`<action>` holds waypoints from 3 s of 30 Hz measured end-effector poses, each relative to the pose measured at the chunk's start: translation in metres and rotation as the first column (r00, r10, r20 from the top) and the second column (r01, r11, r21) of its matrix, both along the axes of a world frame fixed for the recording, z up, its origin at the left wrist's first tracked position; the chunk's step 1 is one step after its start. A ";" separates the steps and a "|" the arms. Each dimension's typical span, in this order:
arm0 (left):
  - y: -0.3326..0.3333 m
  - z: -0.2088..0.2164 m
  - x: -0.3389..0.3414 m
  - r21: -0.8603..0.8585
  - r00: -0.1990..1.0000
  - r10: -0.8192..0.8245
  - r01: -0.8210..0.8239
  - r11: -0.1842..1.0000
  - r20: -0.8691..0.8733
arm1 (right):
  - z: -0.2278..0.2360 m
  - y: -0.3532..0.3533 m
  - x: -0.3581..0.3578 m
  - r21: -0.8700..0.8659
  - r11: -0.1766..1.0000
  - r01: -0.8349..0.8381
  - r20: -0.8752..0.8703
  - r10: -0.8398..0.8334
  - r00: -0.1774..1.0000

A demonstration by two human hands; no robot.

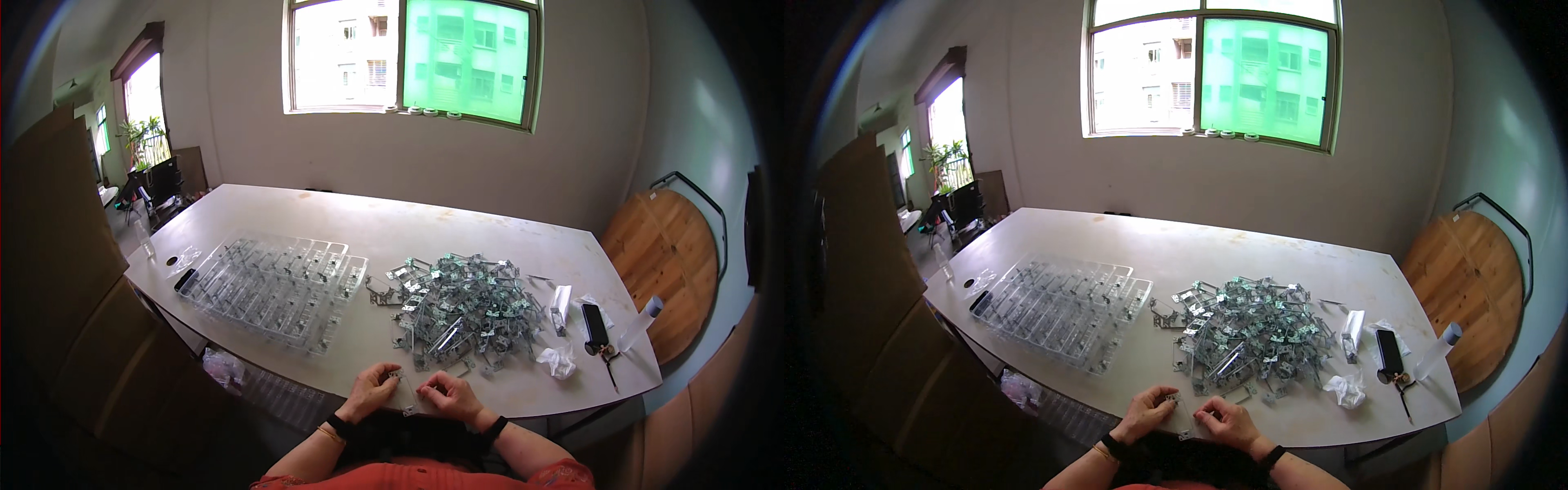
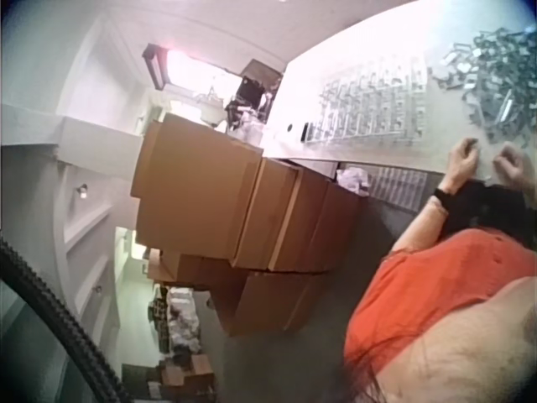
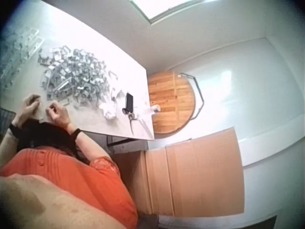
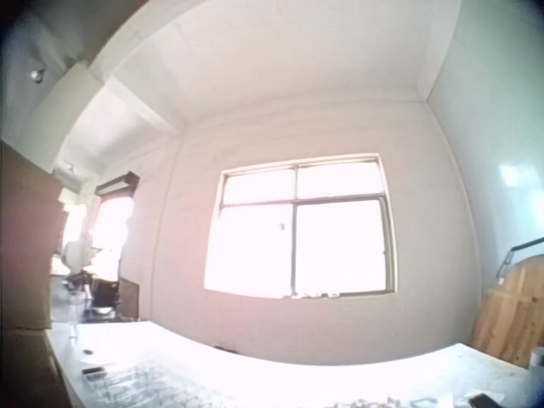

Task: The person assembles small electronic components by hand at a white table. They pick up a small circuit board and a metal bracket, fit them together, and place the assembled unit into a clear plastic tray. The process is repeated continuously with components from a large pile on the table.

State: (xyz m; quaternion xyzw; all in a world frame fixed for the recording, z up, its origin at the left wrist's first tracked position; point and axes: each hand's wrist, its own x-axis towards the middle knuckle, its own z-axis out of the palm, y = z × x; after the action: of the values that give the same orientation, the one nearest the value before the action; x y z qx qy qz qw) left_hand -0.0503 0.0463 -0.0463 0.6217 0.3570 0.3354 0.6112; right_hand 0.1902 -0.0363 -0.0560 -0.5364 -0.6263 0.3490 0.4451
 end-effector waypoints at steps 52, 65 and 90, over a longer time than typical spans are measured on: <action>-0.029 0.022 0.012 0.505 0.965 0.127 0.005 0.863 -0.228 | 0.032 -0.007 -0.014 -0.034 0.999 -0.039 0.033 0.040 0.999; -0.031 0.013 0.009 0.693 0.948 0.192 0.041 0.719 -0.255 | 0.030 -0.007 -0.015 -0.031 0.999 -0.034 0.002 0.034 0.999; -0.024 0.021 0.002 0.744 0.942 0.187 0.090 0.662 -0.280 | 0.027 -0.006 -0.011 -0.078 0.997 0.026 -0.082 -0.032 0.996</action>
State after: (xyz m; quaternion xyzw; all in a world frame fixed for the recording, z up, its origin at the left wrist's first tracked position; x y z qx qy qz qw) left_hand -0.0481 0.0221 -0.0258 0.8547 0.3020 0.3584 0.2232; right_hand 0.1793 -0.0422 -0.0286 -0.5472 -0.5857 0.3883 0.4548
